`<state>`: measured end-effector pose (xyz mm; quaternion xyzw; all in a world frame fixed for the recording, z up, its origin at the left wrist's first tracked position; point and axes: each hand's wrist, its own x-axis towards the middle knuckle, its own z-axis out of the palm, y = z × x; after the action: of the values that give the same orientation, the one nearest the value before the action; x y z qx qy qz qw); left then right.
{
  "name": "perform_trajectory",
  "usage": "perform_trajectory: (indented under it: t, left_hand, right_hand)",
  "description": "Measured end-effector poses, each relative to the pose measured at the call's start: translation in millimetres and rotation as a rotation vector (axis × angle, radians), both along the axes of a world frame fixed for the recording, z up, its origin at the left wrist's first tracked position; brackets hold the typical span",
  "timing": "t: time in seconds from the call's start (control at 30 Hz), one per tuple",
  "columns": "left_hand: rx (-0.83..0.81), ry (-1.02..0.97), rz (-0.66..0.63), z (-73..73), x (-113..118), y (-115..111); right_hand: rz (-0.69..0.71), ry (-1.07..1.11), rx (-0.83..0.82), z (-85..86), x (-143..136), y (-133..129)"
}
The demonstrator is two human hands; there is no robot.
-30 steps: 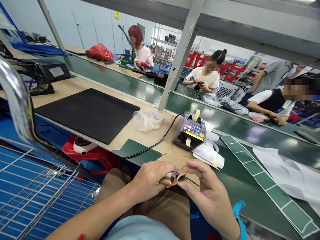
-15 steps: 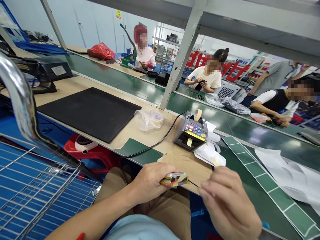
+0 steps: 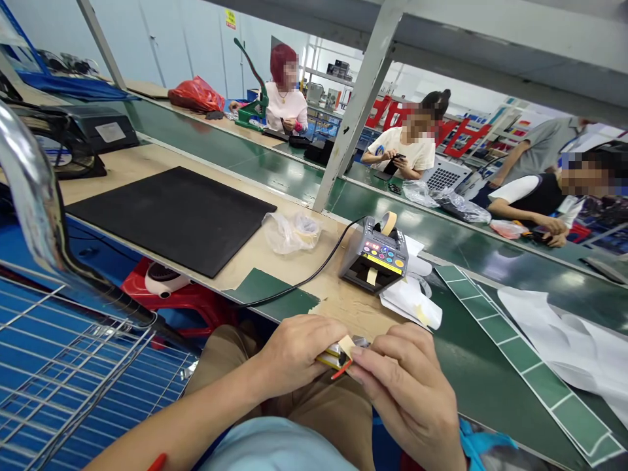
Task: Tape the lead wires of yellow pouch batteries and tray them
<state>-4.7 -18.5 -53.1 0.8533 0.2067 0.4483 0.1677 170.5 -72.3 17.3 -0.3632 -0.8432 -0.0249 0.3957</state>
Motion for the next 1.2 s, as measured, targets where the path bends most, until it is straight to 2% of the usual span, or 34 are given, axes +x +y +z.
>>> perform_trajectory:
  t: [0.3, 0.53, 0.7, 1.03, 1.2]
  left_hand:
    - [0.097, 0.036, 0.014, 1.2, 0, 1]
    - [0.154, 0.043, 0.043, 3.1, 2, 0]
    - [0.164, 0.052, 0.037, 4.3, 3, 1]
    - [0.302, 0.071, 0.022, 7.7, 1, 0]
    - [0.263, 0.046, 0.014, 4.8, 3, -1]
  right_hand:
    - [0.040, -0.073, -0.058, 6.0, 3, 3]
    - [0.024, -0.130, -0.021, 2.3, 4, 0]
    - [0.056, -0.114, -0.055, 0.4, 4, 1]
    - [0.008, -0.025, -0.047, -9.2, 2, -6]
    - [-0.059, -0.018, -0.040, -13.4, 3, -6]
